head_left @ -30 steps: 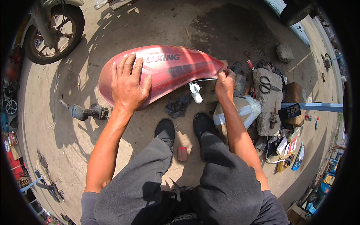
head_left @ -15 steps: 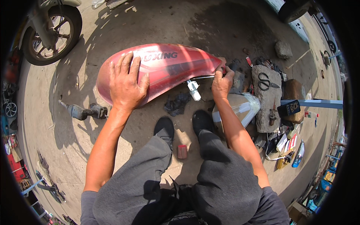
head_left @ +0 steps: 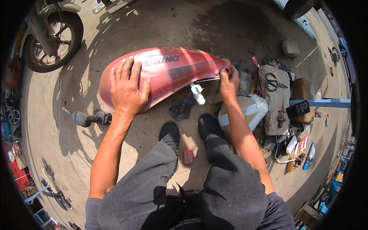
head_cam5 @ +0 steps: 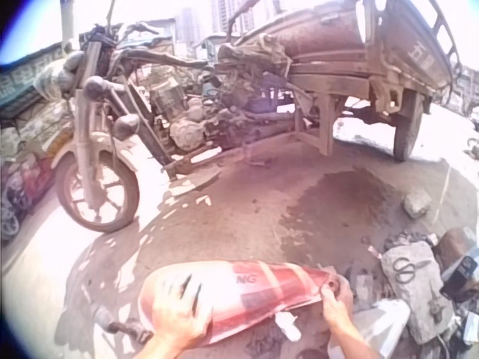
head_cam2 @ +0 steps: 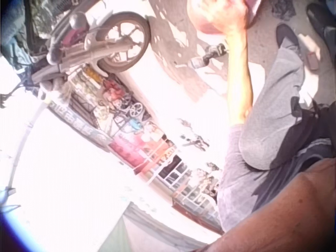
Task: The person uses a wrench to loosen and remove a bolt from a red motorcycle fuel tank. They then lift the tank to inspect its underside.
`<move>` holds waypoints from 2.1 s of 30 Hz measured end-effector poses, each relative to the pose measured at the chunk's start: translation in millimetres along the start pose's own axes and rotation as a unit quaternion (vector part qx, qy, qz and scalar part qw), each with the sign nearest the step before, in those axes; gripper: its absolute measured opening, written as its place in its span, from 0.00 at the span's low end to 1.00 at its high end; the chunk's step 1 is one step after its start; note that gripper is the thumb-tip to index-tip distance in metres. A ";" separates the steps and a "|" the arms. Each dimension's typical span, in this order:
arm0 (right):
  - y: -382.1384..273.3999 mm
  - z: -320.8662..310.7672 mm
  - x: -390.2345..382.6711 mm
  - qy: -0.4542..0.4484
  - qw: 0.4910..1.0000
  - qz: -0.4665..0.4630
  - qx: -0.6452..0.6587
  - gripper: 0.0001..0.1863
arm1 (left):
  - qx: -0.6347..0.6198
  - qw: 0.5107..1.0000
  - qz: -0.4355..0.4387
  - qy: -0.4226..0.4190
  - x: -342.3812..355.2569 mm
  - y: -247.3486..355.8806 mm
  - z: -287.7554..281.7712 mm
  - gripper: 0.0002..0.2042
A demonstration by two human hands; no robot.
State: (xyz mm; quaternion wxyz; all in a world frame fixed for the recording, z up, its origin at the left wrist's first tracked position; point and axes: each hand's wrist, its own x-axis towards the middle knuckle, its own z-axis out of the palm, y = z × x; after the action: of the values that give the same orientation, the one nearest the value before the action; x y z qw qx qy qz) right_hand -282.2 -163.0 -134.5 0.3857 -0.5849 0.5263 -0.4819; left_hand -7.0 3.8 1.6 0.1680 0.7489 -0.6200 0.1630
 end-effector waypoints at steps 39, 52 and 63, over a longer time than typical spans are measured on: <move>-39.9 -13.2 -25.8 -0.105 0.862 0.368 0.331 0.15 | 0.012 1.000 0.005 -0.016 -0.5 1.4 -0.5 0.27; -50.5 -44.5 -25.8 -0.175 0.917 0.232 0.273 0.08 | 0.010 1.000 0.003 -0.016 -0.9 0.9 -0.7 0.27; -64.2 -29.1 -28.3 -0.234 0.949 0.146 0.150 0.08 | 0.012 1.000 0.001 -0.017 -0.7 1.0 -1.1 0.27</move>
State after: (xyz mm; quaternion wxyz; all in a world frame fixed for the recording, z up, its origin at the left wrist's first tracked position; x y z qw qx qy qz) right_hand -294.2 -123.9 -70.5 0.6478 -0.5328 0.4226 -0.3435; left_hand -8.2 4.8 2.2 0.1480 0.7531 -0.6213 0.1580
